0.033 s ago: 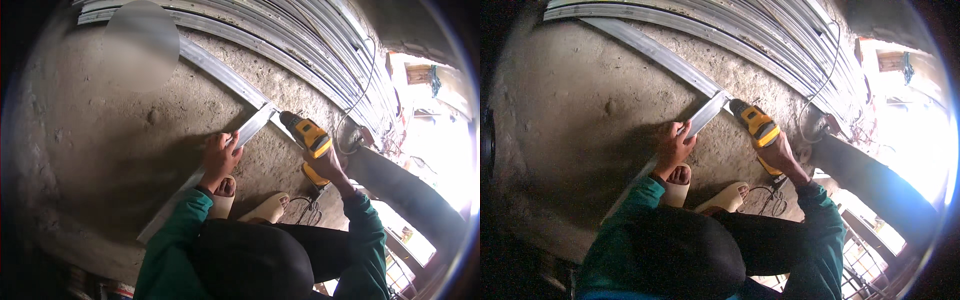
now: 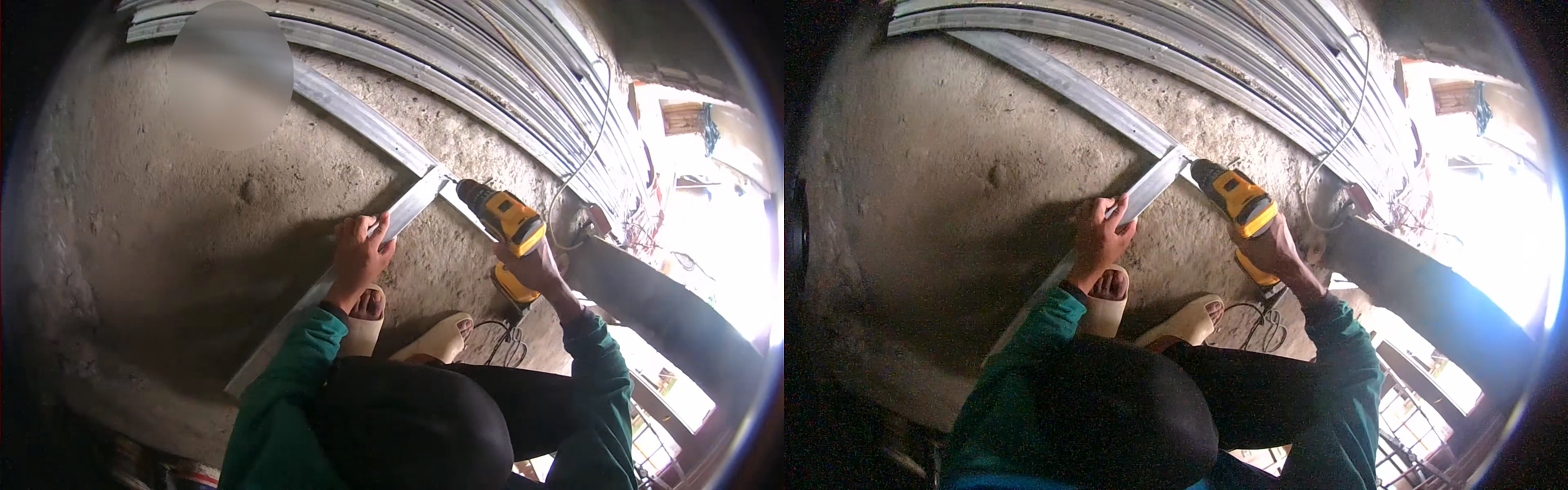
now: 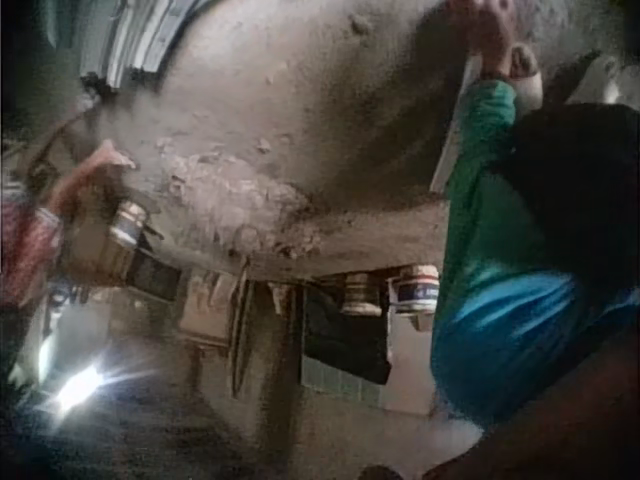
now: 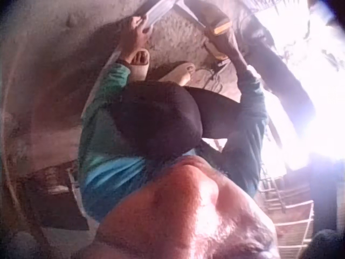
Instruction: The person uses a drill to create holes in metal frames and inserts metal bits into the holes by hand.
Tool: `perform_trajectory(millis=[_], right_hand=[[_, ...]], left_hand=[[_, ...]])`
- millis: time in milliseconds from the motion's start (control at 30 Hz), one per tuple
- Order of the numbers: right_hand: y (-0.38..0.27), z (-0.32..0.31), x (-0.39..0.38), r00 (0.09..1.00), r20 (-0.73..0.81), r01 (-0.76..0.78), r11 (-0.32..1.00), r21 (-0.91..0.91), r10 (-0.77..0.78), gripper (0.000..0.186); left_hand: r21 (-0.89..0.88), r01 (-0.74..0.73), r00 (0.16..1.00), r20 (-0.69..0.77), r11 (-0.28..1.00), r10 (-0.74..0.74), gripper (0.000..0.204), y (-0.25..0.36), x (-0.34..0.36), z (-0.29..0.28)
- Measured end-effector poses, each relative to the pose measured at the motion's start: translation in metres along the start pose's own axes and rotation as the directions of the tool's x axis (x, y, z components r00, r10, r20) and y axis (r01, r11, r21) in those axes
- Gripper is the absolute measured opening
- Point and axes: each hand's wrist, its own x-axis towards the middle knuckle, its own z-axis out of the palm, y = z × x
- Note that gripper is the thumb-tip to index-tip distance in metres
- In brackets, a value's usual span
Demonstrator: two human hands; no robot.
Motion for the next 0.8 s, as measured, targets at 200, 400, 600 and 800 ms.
perform_trajectory(millis=[200,400,600,800], right_hand=[[-0.003,-0.009,-0.043,0.995,-0.095,0.001,0.967,0.254,0.024,0.031],[0.004,-0.006,-0.096,0.965,-0.067,0.263,0.954,0.146,-0.255,0.054],[0.021,0.038,-0.112,0.919,-0.216,0.345,0.938,0.034,-0.33,0.045],[0.036,0.055,-0.118,0.878,-0.348,0.44,0.841,0.313,-0.33,0.046]], left_hand=[[-0.039,-0.055,0.998,-0.045,0.998,0.054,0.048,0.018,0.009,-0.024],[-0.812,0.432,0.886,0.463,0.393,-0.018,0.047,0.112,0.032,-0.056],[-0.454,0.743,0.628,0.727,-0.492,0.277,0.049,0.165,0.051,-0.069],[-0.572,0.795,0.606,0.752,-0.201,0.258,0.045,0.175,0.045,-0.073]])
